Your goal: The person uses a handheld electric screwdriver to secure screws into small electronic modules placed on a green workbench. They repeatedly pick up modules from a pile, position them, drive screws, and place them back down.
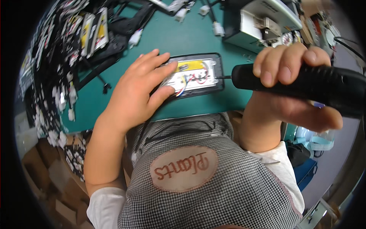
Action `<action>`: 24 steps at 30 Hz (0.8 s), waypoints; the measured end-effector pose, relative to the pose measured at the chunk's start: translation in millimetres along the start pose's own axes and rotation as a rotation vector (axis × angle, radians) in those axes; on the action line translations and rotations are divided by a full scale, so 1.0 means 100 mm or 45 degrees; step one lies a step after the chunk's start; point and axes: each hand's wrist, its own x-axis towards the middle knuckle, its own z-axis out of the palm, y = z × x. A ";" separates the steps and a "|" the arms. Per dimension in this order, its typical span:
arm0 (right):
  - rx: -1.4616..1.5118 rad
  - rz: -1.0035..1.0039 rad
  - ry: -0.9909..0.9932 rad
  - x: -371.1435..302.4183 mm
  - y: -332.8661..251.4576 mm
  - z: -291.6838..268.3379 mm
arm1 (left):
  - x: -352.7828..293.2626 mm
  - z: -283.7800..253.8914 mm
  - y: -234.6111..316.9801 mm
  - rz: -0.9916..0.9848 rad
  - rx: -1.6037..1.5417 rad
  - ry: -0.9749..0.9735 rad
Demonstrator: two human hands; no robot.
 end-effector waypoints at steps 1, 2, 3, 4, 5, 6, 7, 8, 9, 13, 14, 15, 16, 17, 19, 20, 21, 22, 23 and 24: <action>0.028 -0.010 -0.023 0.00 0.05 0.05 | -0.03 -0.01 -0.04 -0.009 -0.010 0.000; 0.038 -0.008 -0.034 -0.01 0.11 0.12 | -0.07 -0.01 -0.06 -0.018 -0.020 0.000; 0.069 -0.018 -0.028 -0.01 0.19 0.19 | -0.10 -0.01 -0.08 -0.025 -0.031 -0.002; 0.095 -0.022 -0.026 0.00 0.24 0.25 | -0.10 0.01 -0.07 -0.006 0.001 0.028; 0.135 -0.025 -0.019 0.00 0.32 0.33 | -0.11 0.04 -0.06 -0.021 -0.002 0.054; 0.147 -0.031 -0.029 0.01 0.39 0.39 | -0.12 0.06 -0.06 -0.032 -0.005 0.079; 0.160 -0.037 -0.041 0.01 0.46 0.44 | -0.13 0.08 -0.06 -0.044 -0.009 0.107; 0.158 -0.039 -0.038 0.00 0.53 0.49 | -0.14 0.10 -0.08 -0.042 -0.020 0.125; 0.130 -0.019 -0.016 0.00 0.56 0.55 | -0.15 0.12 -0.09 -0.040 -0.032 0.141; -0.073 0.105 0.109 -0.06 0.63 0.74 | -0.15 0.15 -0.15 0.000 -0.056 0.205; -0.119 0.130 0.132 -0.07 0.66 0.76 | -0.15 0.16 -0.16 0.001 -0.061 0.217; -0.155 0.153 0.143 -0.08 0.68 0.78 | -0.15 0.17 -0.16 0.000 -0.067 0.229; -0.183 0.173 0.154 -0.09 0.71 0.79 | -0.16 0.18 -0.17 0.000 -0.070 0.239; -0.207 0.195 0.158 -0.09 0.73 0.80 | -0.16 0.19 -0.17 -0.010 -0.085 0.245; -0.239 0.249 0.177 -0.08 0.74 0.83 | -0.17 0.19 -0.17 -0.027 -0.118 0.257; -0.268 0.292 0.192 -0.08 0.72 0.87 | -0.16 0.19 -0.18 -0.017 -0.119 0.265; -0.298 0.336 0.208 -0.07 0.69 0.90 | -0.15 0.19 -0.19 -0.007 -0.121 0.272; -0.297 0.356 0.196 -0.08 0.68 0.90 | -0.16 0.20 -0.19 -0.002 -0.114 0.278; -0.297 0.377 0.185 -0.08 0.67 0.90 | -0.17 0.20 -0.19 -0.006 -0.119 0.275; -0.300 0.404 0.164 -0.09 0.65 0.90 | -0.18 0.21 -0.18 -0.010 -0.125 0.272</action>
